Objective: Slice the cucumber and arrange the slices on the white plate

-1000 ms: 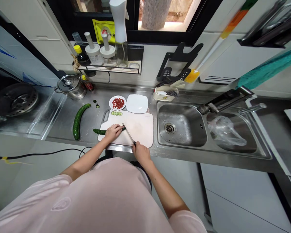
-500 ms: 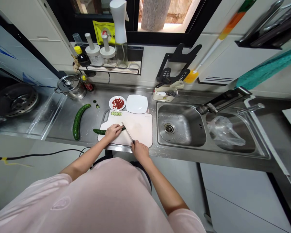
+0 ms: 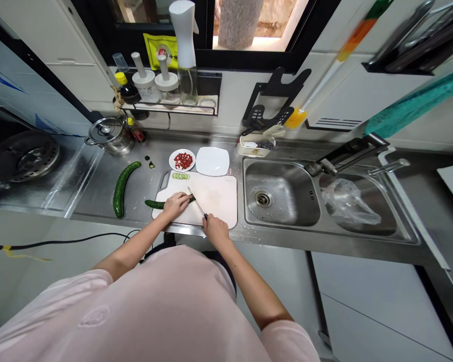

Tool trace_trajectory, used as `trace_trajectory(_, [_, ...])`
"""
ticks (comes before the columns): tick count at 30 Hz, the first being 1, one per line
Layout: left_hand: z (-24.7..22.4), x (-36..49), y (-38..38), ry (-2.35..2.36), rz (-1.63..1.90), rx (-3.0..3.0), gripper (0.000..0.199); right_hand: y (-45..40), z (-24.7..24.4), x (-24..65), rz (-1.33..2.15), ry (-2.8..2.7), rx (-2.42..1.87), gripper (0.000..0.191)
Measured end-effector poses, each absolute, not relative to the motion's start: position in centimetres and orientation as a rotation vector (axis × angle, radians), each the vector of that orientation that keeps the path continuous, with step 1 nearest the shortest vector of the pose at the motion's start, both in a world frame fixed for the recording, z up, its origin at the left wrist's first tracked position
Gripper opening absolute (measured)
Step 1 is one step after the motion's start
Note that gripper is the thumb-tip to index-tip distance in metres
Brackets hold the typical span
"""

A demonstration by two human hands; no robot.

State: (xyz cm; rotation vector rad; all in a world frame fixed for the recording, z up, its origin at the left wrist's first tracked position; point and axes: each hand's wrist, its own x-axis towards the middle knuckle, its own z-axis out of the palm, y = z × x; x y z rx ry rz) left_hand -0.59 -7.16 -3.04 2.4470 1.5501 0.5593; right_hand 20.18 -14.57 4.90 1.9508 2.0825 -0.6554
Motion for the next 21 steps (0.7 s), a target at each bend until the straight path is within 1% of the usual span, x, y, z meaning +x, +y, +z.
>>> trace_trajectory(11, [-2.8,-0.6,-7.3,1.540,0.556,2.450,0.030,-12.7,4.5,18.9,-0.638,2.109,1.956,0.039])
trace_trajectory(21, [-3.0,-0.6,-7.3,1.543,0.571,2.431,0.028,-14.9,5.3,20.4,-0.684,2.052,1.939,0.038])
